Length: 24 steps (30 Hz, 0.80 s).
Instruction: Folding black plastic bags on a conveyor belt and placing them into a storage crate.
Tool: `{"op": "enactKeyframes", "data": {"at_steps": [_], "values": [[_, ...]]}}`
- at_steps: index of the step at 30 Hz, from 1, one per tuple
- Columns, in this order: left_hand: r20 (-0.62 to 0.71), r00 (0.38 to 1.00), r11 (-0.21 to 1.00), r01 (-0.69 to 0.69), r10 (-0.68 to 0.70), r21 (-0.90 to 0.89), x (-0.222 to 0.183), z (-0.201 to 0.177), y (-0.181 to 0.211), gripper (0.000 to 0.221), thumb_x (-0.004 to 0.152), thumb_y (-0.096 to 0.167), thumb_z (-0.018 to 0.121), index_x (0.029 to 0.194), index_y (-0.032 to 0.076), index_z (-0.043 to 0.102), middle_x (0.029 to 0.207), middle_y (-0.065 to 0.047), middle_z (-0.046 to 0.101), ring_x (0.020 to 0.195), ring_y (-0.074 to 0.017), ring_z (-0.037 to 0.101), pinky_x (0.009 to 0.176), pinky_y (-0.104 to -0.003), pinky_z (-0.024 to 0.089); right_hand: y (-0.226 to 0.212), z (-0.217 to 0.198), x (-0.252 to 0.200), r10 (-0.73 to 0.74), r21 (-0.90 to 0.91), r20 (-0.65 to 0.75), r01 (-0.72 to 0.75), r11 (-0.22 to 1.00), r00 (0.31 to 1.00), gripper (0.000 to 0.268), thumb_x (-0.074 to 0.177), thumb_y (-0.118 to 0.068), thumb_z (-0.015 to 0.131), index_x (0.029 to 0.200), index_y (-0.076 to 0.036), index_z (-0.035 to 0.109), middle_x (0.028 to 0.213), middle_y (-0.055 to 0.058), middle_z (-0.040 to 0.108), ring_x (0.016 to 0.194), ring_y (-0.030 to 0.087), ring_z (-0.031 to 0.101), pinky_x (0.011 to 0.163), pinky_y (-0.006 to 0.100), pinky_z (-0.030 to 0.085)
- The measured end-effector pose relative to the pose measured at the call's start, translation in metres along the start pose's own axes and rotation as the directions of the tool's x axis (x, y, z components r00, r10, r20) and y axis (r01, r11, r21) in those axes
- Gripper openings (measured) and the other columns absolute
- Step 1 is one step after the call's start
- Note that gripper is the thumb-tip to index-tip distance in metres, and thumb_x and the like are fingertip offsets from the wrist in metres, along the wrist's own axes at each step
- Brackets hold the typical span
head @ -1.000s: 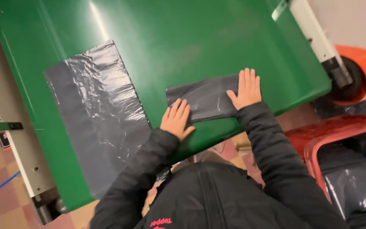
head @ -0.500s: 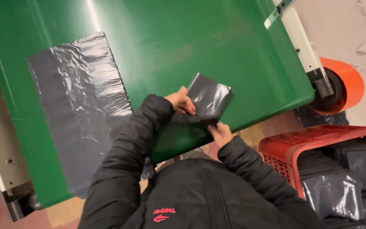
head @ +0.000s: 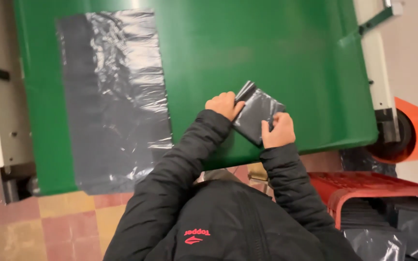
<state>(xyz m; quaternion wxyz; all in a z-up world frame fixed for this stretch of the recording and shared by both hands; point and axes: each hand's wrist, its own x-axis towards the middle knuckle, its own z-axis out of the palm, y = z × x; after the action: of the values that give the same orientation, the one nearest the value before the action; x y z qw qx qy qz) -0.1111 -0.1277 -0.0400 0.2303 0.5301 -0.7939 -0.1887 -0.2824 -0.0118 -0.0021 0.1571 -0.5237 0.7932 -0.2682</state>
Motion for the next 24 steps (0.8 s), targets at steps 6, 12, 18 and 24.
{"op": "enactKeyframes", "data": {"at_steps": [6,12,18,24], "values": [[-0.028,0.996,0.988,0.092,-0.089,0.125,-0.003,-0.004,0.006,0.019,0.09,0.039,0.064,0.089,0.02,0.067,0.088,-0.005,0.072,0.079,-0.0283,0.072,0.063,-0.047,0.054,-0.052,0.039,0.056,-0.464,-0.193,0.36,0.551,0.812,0.809,0.062,0.085,-0.029,0.07,0.141,-0.006,0.058,0.15,0.014,0.055,0.138,0.04,0.045,0.105,0.057,0.039],[-0.191,0.916,0.931,-0.363,0.354,-0.017,-0.166,-0.14,-0.054,0.048,0.091,0.041,0.074,0.126,0.01,0.063,0.121,-0.005,0.064,0.122,-0.0256,0.06,0.095,-0.043,0.052,-0.018,0.064,0.049,-0.543,-0.392,0.305,0.622,0.678,0.783,0.067,0.088,-0.036,0.069,0.148,-0.009,0.057,0.158,0.014,0.05,0.149,0.043,0.037,0.113,0.068,0.025],[-0.056,0.977,0.971,-0.199,0.208,0.131,-0.308,-0.232,-0.165,0.08,0.069,0.046,0.072,0.137,0.008,0.055,0.15,-0.012,0.051,0.143,-0.0326,0.043,0.109,-0.067,0.031,-0.219,0.041,-0.094,-0.485,-0.279,0.661,0.788,0.549,0.572,0.077,0.064,-0.046,0.082,0.127,-0.01,0.058,0.135,0.013,0.056,0.136,0.035,0.048,0.111,0.05,0.037],[-0.207,0.848,0.674,-0.215,0.488,0.707,-0.347,-0.204,-0.258,0.047,0.105,0.025,0.046,0.151,0.022,0.05,0.16,0.0,0.048,0.149,-0.021,0.046,0.121,-0.058,0.02,-0.144,0.145,-0.159,-0.94,-0.318,0.315,0.948,0.026,0.131,0.057,0.085,-0.008,0.065,0.141,-0.009,0.057,0.151,0.015,0.05,0.142,0.035,0.048,0.119,0.055,0.037]]}}
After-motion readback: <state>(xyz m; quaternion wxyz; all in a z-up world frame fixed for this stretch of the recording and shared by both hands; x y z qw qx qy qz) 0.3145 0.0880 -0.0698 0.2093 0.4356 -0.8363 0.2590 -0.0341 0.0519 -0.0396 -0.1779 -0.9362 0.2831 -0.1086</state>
